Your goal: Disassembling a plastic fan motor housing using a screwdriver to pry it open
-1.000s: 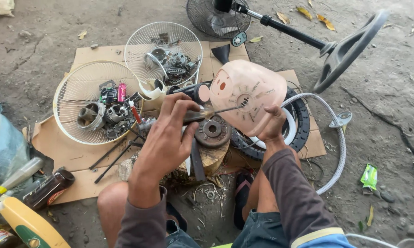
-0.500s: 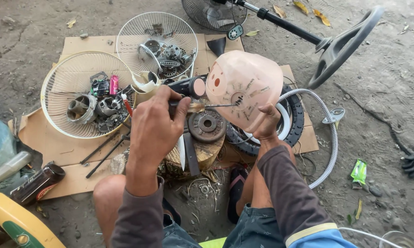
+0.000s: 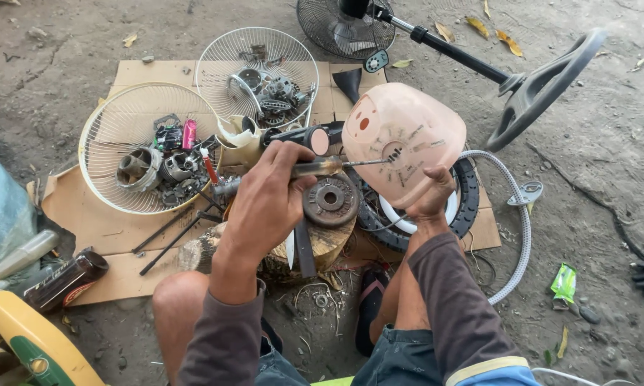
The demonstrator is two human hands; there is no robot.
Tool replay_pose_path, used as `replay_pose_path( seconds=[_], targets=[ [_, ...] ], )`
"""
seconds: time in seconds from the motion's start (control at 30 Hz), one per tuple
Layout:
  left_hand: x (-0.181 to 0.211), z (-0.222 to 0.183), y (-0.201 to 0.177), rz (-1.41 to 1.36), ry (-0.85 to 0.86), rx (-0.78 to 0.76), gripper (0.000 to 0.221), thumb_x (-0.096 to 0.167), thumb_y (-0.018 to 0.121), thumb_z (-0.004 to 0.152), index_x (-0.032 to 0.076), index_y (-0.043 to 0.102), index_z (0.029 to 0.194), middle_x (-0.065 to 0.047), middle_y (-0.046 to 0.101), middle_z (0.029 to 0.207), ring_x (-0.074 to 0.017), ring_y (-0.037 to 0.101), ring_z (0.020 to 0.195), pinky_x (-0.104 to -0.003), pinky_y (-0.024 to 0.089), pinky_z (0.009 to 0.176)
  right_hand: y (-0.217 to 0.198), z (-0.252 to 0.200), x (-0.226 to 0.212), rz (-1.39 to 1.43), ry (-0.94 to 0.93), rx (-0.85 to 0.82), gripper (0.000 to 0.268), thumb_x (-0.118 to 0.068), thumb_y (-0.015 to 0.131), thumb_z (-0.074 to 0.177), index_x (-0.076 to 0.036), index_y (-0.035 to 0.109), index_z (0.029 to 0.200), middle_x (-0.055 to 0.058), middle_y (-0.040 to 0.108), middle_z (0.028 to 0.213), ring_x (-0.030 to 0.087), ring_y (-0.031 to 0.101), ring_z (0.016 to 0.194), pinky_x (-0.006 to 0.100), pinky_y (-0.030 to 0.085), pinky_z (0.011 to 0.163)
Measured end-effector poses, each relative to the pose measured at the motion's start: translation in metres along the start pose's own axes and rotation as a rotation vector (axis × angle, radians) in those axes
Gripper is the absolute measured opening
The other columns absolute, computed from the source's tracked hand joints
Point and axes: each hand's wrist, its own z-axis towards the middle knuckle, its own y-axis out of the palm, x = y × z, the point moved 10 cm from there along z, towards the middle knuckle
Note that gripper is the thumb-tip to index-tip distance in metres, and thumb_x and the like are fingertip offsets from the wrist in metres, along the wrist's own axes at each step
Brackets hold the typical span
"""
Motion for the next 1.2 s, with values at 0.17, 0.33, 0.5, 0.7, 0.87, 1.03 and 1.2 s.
replay_pose_path(
  seconds=[0.17,0.33,0.5,0.7,0.87,1.03,1.2],
  targets=[
    [0.013,0.001,-0.003,0.04,0.048,0.053,0.015,0.025,0.062,0.1,0.016,0.061,0.111,-0.011,0.055,0.091,-0.0477,0.066,0.077,-0.056,0.056,0.064,0.018,-0.015,0.0,-0.013,0.01,0.022,0.072,-0.02,0.057,0.062,-0.006,0.065,0.132,0.018,0.072,0.122,0.037,0.07,0.107,0.051,0.05,0.105],
    [0.002,0.002,-0.007,0.006,-0.094,0.056,0.024,0.03,0.056,0.104,0.007,0.064,0.1,-0.015,0.066,0.074,-0.0371,0.071,0.065,-0.05,0.058,0.064,0.022,-0.022,0.002,0.005,-0.005,0.021,0.074,-0.021,0.057,0.061,-0.005,0.064,0.133,0.018,0.072,0.121,0.037,0.071,0.103,0.05,0.051,0.102],
    [-0.021,-0.005,-0.002,0.254,-0.298,0.032,0.039,0.054,0.049,0.102,0.018,0.062,0.098,-0.02,0.071,0.069,-0.0484,0.072,0.073,-0.06,0.054,0.07,0.016,-0.014,0.007,-0.043,-0.006,0.005,0.073,-0.02,0.057,0.061,-0.007,0.064,0.133,0.018,0.072,0.122,0.037,0.071,0.104,0.049,0.05,0.103],
    [-0.008,-0.006,0.0,0.015,-0.188,-0.184,0.033,0.024,0.062,0.097,0.014,0.046,0.125,-0.025,0.067,0.102,-0.0517,0.07,0.087,-0.065,0.054,0.072,0.013,-0.014,0.003,-0.076,0.009,0.011,0.073,-0.02,0.056,0.062,-0.009,0.064,0.133,0.015,0.073,0.119,0.033,0.072,0.103,0.047,0.052,0.099],
    [-0.008,-0.005,0.0,0.022,-0.121,-0.124,0.022,0.024,0.063,0.097,0.01,0.055,0.113,-0.02,0.068,0.086,-0.0455,0.072,0.077,-0.058,0.054,0.067,0.008,-0.013,0.004,-0.059,0.008,0.001,0.073,-0.019,0.056,0.063,-0.006,0.063,0.134,0.017,0.072,0.121,0.035,0.07,0.102,0.048,0.052,0.099],
    [-0.006,-0.003,-0.007,-0.009,-0.169,-0.059,0.018,0.028,0.064,0.099,0.011,0.057,0.104,-0.017,0.069,0.07,-0.0377,0.072,0.065,-0.052,0.053,0.064,-0.001,-0.008,0.001,-0.066,-0.004,0.011,0.075,-0.02,0.056,0.063,-0.005,0.062,0.135,0.019,0.071,0.123,0.037,0.07,0.105,0.049,0.051,0.101],
    [-0.035,-0.009,-0.003,0.032,-0.481,-0.097,0.038,0.053,0.058,0.095,0.018,0.06,0.108,-0.024,0.074,0.083,-0.0508,0.071,0.089,-0.061,0.053,0.08,0.028,-0.022,0.005,-0.051,-0.012,0.012,0.071,-0.017,0.055,0.064,-0.002,0.064,0.133,0.023,0.07,0.125,0.043,0.068,0.111,0.053,0.051,0.103]
  ],
)
